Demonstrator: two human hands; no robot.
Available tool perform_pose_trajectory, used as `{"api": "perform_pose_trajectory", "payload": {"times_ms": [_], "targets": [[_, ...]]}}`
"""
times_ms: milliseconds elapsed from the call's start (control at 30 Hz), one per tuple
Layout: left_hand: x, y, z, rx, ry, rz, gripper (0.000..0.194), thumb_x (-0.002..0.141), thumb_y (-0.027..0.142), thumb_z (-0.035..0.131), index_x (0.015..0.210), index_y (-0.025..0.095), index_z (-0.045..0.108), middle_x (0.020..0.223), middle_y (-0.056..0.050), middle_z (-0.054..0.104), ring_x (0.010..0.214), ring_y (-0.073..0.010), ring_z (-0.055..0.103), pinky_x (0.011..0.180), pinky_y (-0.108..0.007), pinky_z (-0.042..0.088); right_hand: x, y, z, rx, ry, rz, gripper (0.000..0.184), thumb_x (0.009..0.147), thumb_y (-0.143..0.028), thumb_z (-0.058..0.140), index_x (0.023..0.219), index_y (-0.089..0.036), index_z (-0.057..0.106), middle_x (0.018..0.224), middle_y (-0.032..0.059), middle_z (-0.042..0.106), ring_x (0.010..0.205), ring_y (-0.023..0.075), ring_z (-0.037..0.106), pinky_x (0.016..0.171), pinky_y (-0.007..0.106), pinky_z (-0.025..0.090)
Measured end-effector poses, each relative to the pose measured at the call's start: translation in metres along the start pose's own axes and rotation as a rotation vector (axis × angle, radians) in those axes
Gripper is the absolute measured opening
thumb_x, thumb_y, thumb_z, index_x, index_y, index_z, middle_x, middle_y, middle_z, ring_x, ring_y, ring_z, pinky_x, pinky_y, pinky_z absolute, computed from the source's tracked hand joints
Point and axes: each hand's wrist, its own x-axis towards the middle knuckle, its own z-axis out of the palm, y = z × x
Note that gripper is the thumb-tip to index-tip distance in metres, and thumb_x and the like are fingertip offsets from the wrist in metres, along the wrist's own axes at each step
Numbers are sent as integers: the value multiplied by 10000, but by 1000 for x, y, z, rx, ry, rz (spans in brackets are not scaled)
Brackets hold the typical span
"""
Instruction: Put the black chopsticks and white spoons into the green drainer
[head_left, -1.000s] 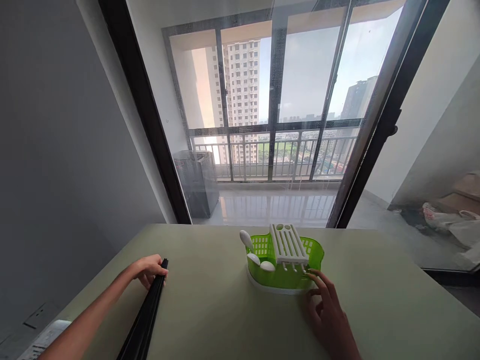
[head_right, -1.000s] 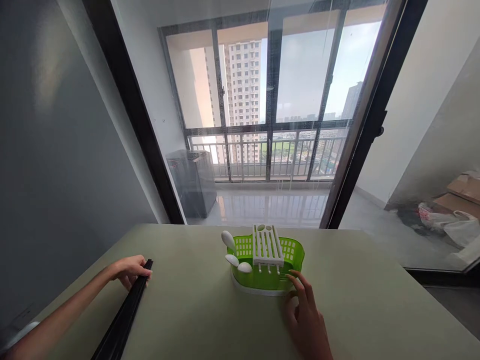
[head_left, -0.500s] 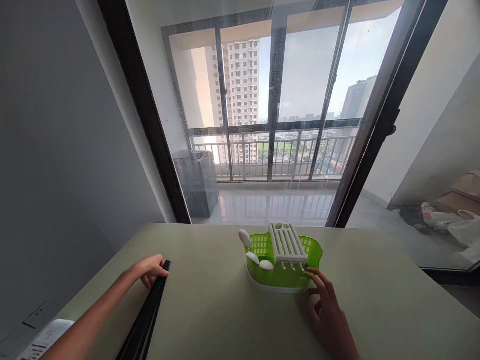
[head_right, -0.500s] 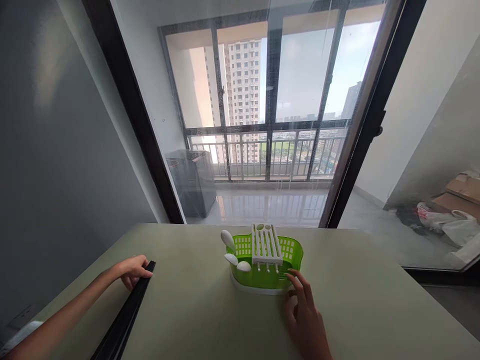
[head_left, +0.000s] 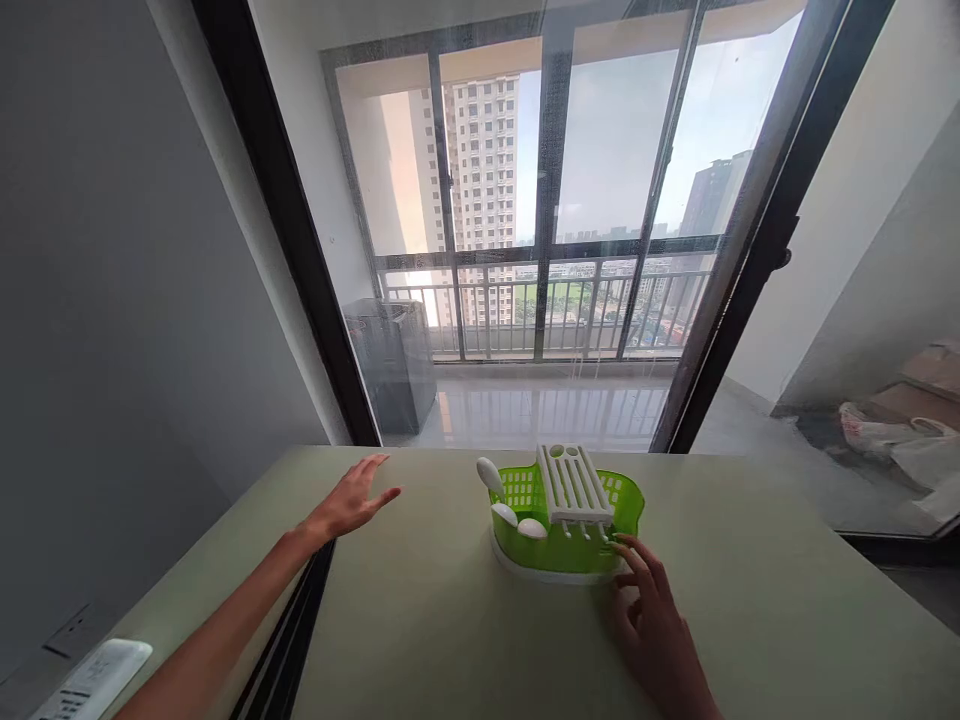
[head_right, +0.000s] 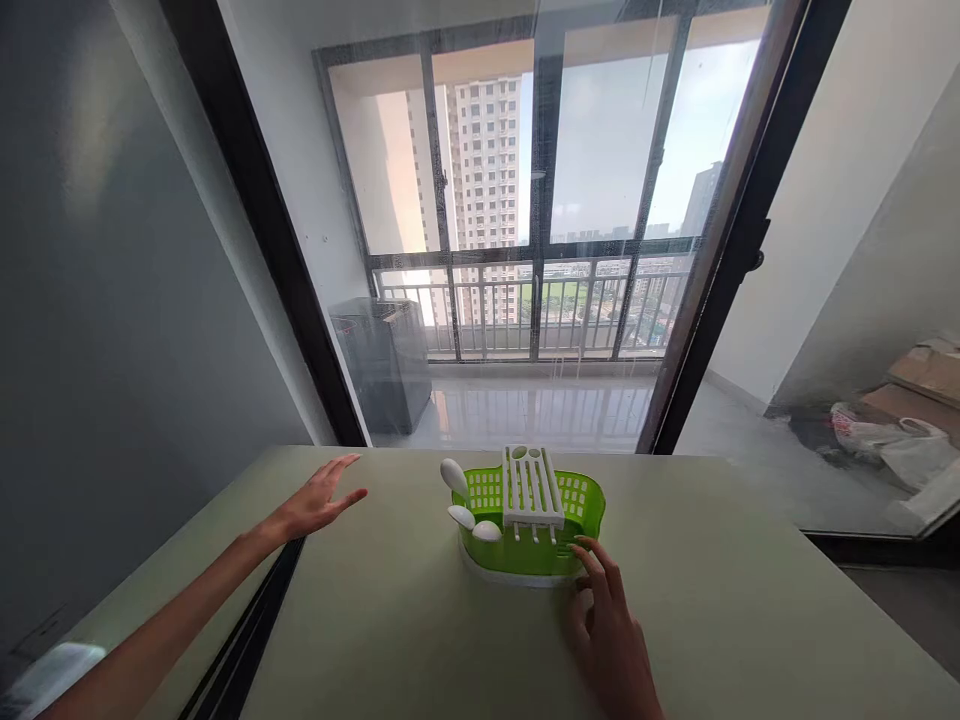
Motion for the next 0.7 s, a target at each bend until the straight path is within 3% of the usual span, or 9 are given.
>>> {"api": "perform_pose_trajectory", "payload": {"times_ms": [100,233,333,533,700], "targets": [[7,50,8,-112,72,166,672,983,668,370,1472,218,473,1575,-97,467,1428,-299,463,1175,-436,387,0,2,1,-18,9,1,446,949,-258,425,1386,-344,455,1500,72,482,762,125,699,531,241,562],[12,109,20,-299,29,260,628,1034,625,270,1496,249,467,1555,-53,503,1437,-265,461,1194,-420,370,1,3,2,-8,20,-4,445,948,-254,413,1381,-345,459,1500,75,482,707,111,684,510,232,546],[15,140,27,-401,-37,319,645,1050,604,203,1527,240,441,1582,-44,465,1461,-251,428,1213,-413,343,1,2,1,-3,10,-3,437,956,-257,408,1382,-344,451,1513,73,470,721,111,688,526,235,552],[19,171,36,-365,-133,376,704,1052,594,180,1549,146,400,1646,-113,335,1521,-248,316,1260,-444,257,3,0,-1,-7,-20,7,434,958,-260,427,1385,-337,446,1507,78,476,592,79,643,528,247,558],[14,182,39,-315,-102,453,678,1039,593,314,1556,158,373,1607,-135,404,1447,-274,435,1204,-439,364,4,-4,-2,-1,17,-10,435,955,-251,424,1379,-332,469,1494,79,494,708,115,690,524,237,557]]}}
